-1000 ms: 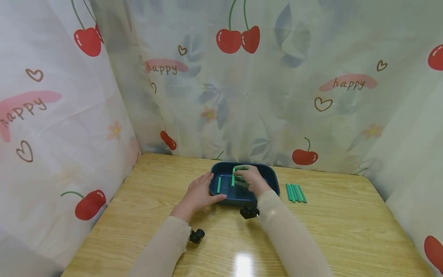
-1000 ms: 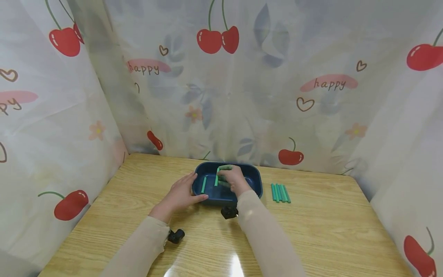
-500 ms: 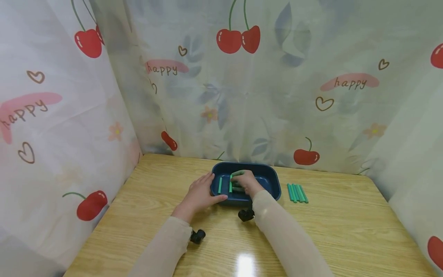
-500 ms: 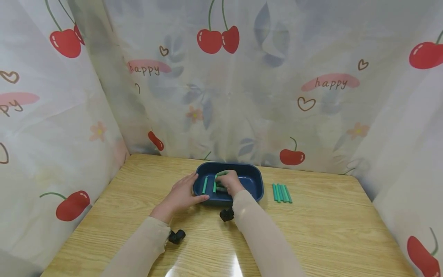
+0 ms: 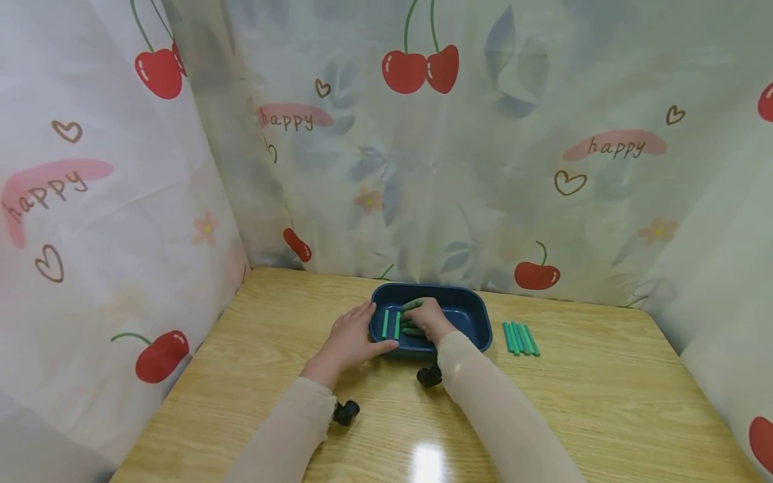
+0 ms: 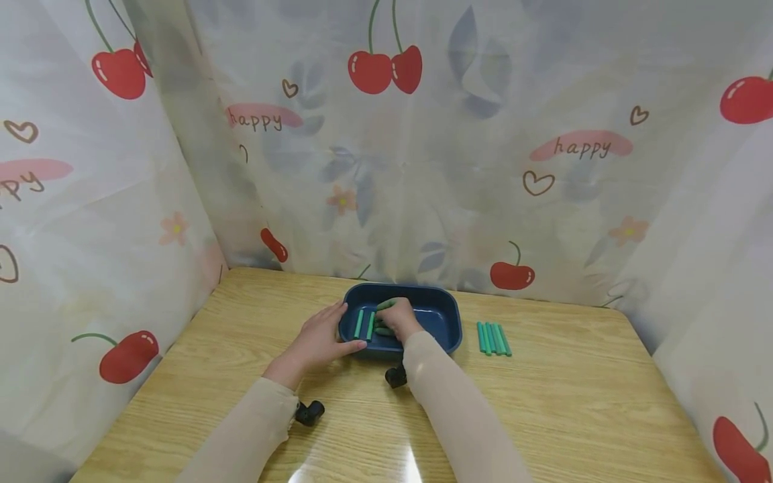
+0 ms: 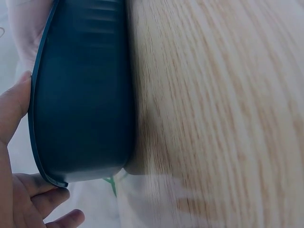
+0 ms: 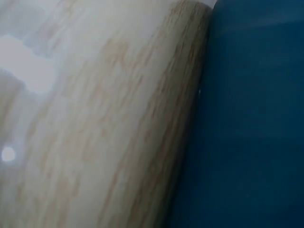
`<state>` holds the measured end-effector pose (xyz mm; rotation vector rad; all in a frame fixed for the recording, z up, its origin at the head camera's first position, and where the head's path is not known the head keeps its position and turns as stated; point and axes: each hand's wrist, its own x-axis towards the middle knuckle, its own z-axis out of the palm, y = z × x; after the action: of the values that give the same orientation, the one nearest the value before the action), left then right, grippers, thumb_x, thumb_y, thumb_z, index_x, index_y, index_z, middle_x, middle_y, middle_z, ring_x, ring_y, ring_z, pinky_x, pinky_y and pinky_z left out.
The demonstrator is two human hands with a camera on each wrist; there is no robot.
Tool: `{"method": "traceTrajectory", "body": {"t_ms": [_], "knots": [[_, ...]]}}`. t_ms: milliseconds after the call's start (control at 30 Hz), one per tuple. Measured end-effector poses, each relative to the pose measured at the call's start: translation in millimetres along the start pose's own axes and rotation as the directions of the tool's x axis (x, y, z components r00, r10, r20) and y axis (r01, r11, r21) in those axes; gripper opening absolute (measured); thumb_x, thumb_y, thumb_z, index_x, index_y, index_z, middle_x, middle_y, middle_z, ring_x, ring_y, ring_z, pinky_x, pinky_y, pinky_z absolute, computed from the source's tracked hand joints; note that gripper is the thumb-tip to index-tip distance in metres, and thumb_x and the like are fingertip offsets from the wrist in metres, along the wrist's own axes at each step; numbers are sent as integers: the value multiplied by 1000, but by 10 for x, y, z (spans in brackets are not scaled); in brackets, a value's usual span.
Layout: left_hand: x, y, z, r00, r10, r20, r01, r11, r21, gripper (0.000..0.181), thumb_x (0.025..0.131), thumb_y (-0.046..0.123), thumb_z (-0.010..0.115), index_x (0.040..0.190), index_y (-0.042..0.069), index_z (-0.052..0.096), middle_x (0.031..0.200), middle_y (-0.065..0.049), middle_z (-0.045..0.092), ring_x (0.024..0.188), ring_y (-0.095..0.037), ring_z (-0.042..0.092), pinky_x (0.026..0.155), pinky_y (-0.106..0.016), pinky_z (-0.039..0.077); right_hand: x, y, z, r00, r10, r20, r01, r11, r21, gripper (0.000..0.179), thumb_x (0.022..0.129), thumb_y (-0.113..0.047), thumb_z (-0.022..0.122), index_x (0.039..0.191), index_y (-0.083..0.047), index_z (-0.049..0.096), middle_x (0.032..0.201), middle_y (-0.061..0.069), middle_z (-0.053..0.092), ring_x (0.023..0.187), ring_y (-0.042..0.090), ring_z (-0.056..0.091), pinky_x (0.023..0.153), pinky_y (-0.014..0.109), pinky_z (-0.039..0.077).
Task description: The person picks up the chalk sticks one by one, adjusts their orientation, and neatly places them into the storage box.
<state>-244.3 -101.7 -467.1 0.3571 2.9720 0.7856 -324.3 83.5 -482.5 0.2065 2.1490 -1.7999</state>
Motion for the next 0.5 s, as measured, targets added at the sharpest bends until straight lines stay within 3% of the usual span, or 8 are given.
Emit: {"method": "traceTrajectory", "body": {"t_ms": [200,500], "knots": [[9,-7,7,1000,-3,-3,3,1000,11,101,86,65,67,158,7,28,164,-10,26,150,-32,24,120,-54,17,-23,-4,-28,1000,-12,5,12,1000,1,26,91,5,64,117,6,65,93,15,66,68,19,67,67,35,61],[11,-10,22,1000,-5,0,5,1000,9,101,85,65,68,158,8,28,164,-10,26,150,-32,23,120,-54,16,-183,-73,-126,999,-47,21,47,998,-29,30,90,2,66,120,7,65,97,16,68,78,24,69,73,39,61]]}}
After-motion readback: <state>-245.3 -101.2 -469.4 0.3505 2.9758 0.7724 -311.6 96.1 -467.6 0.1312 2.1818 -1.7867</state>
